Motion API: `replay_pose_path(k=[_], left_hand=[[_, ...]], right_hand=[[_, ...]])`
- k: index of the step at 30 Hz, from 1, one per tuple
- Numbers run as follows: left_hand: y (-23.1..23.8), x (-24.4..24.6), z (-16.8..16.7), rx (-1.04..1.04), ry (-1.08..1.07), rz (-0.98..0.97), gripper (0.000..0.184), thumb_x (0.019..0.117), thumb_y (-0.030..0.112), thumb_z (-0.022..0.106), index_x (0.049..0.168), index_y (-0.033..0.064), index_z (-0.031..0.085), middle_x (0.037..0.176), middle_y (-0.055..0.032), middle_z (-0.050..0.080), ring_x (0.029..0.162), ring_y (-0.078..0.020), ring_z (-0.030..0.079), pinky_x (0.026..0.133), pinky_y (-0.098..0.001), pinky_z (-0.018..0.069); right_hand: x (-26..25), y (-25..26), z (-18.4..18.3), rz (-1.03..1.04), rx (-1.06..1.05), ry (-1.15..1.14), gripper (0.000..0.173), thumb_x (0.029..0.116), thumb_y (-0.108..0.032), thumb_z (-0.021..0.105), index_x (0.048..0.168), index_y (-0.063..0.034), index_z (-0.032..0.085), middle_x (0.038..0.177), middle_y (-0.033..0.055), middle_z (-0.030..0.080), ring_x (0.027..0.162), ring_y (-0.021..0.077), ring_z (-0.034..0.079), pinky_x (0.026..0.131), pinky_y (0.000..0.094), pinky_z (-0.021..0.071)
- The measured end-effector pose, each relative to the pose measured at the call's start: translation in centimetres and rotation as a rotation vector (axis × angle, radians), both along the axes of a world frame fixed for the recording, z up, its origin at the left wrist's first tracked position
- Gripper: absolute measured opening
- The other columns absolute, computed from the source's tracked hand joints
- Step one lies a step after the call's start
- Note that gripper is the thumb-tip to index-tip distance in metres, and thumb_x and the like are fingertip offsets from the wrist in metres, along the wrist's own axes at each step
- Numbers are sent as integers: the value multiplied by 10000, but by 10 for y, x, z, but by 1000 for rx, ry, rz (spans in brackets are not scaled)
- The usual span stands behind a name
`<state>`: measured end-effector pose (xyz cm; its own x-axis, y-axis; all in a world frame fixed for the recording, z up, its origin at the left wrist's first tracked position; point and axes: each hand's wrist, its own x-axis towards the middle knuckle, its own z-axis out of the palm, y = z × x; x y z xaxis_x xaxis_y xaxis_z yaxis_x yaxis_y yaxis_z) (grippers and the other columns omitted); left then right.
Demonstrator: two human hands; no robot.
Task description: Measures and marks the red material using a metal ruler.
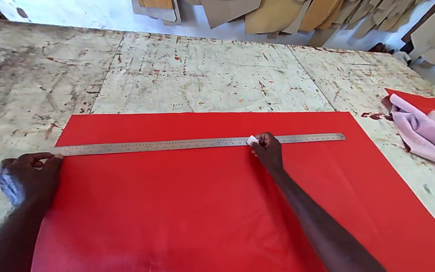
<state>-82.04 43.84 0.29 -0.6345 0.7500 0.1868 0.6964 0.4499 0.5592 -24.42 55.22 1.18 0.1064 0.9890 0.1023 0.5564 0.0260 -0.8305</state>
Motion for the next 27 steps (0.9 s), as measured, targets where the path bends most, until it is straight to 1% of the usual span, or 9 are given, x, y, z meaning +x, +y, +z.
replay_pose_path(k=[2, 5, 8, 11, 16, 21, 24, 26, 27], left_hand=[[-1, 2, 2, -8, -8, 9, 457, 1011, 414, 608, 1265, 36, 653, 1231, -328, 606, 1188, -528, 544, 1004, -740, 367], [-1, -3, -2, -8, 4, 11, 465, 1001, 444, 607, 1267, 65, 656, 1237, -309, 610, 1191, -513, 548, 1001, -735, 372], [-1, 4, 4, -13, -4, 8, 452, 1011, 417, 613, 1262, 44, 657, 1230, -330, 605, 1199, -533, 535, 1010, -742, 357], [0, -5, -4, -3, 15, 10, 464, 999, 444, 612, 1250, 58, 663, 1226, -317, 607, 1192, -519, 542, 1006, -738, 364], [2, -14, -12, 5, 31, 8, 472, 988, 467, 605, 1244, 75, 669, 1218, -306, 613, 1184, -516, 547, 998, -738, 371], [1, -10, -7, -2, 28, 3, 460, 1005, 434, 605, 1252, 51, 663, 1208, -321, 617, 1196, -536, 537, 1006, -755, 357], [2, -8, -6, -3, 21, 4, 465, 1008, 430, 602, 1260, 44, 659, 1212, -315, 620, 1201, -526, 540, 1017, -742, 359], [2, -11, -8, -1, 21, -1, 461, 1007, 425, 606, 1258, 41, 657, 1205, -314, 619, 1185, -516, 547, 1017, -728, 365], [3, -13, -10, 4, 25, -5, 457, 1005, 421, 610, 1255, 41, 657, 1194, -314, 620, 1165, -512, 555, 1012, -723, 372]], right_hand=[[1, 0, 1, -2, -31, -10, 261, 929, -137, 722, 1161, -46, 645, 854, 90, 704, 658, 198, 702, 619, 402, 626], [1, 0, -3, 15, -7, -33, 237, 913, -139, 717, 1128, -52, 667, 824, 82, 701, 645, 203, 684, 617, 415, 608], [0, -1, -3, 30, 20, -84, 223, 908, -139, 701, 1111, -55, 663, 799, 78, 688, 636, 199, 666, 606, 422, 586], [-2, -3, -3, 58, 58, -164, 209, 901, -126, 692, 1094, -49, 664, 775, 77, 667, 644, 207, 636, 610, 432, 550], [-5, -3, -3, 41, 74, -187, 190, 893, -129, 687, 1066, -53, 666, 756, 72, 652, 636, 205, 626, 599, 431, 542], [-6, -2, -7, 27, 103, -182, 193, 895, -120, 687, 1067, -37, 661, 764, 84, 653, 641, 212, 630, 606, 431, 548], [0, 4, 8, 104, -14, -206, 178, 894, -130, 696, 1046, -39, 674, 767, 93, 647, 648, 222, 625, 612, 437, 540], [10, 11, 29, 157, -154, -161, 194, 901, -147, 704, 1058, -33, 715, 848, 132, 691, 709, 254, 670, 666, 477, 582], [16, 9, 37, 139, -162, -121, 194, 907, -149, 694, 1063, -36, 718, 865, 133, 699, 712, 252, 681, 666, 473, 594]])
